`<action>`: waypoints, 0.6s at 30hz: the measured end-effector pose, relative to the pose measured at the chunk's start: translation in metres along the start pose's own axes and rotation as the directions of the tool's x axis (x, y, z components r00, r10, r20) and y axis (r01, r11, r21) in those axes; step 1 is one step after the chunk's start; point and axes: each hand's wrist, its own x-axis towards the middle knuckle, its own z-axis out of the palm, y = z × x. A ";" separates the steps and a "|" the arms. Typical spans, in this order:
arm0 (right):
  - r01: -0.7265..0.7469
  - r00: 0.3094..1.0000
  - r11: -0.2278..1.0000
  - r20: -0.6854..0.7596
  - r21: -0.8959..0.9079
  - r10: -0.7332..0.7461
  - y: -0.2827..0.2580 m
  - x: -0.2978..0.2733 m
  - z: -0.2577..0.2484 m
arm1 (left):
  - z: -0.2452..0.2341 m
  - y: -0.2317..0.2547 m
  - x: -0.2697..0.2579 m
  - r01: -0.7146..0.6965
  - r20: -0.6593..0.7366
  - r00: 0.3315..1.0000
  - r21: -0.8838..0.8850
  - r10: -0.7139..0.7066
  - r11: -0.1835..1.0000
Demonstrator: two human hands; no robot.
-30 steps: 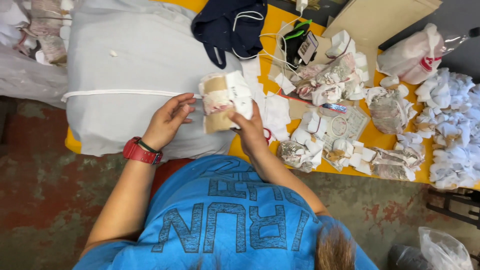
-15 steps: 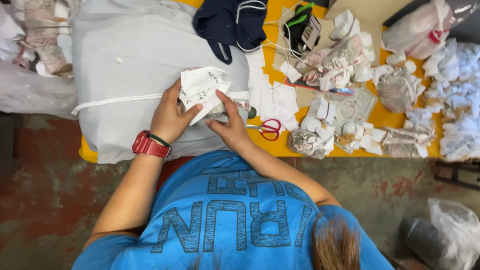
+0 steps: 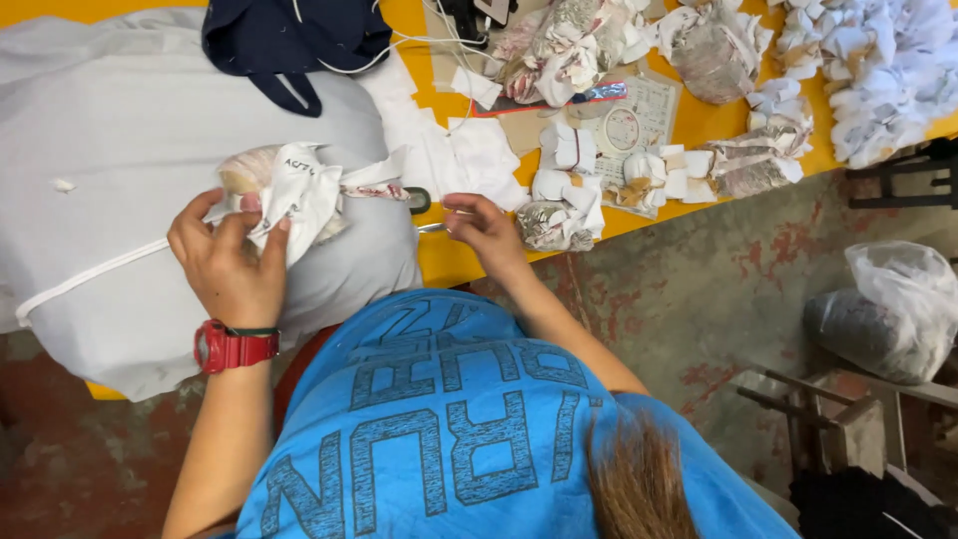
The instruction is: Wrapping small fabric bundles in paper and securing them with ties on a work table in a stockroom.
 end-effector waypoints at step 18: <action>-0.266 0.655 0.911 -0.753 -0.314 -0.068 0.039 -0.005 -0.389 | 0.052 0.093 -0.001 -0.028 0.174 0.985 0.080 0.013 0.996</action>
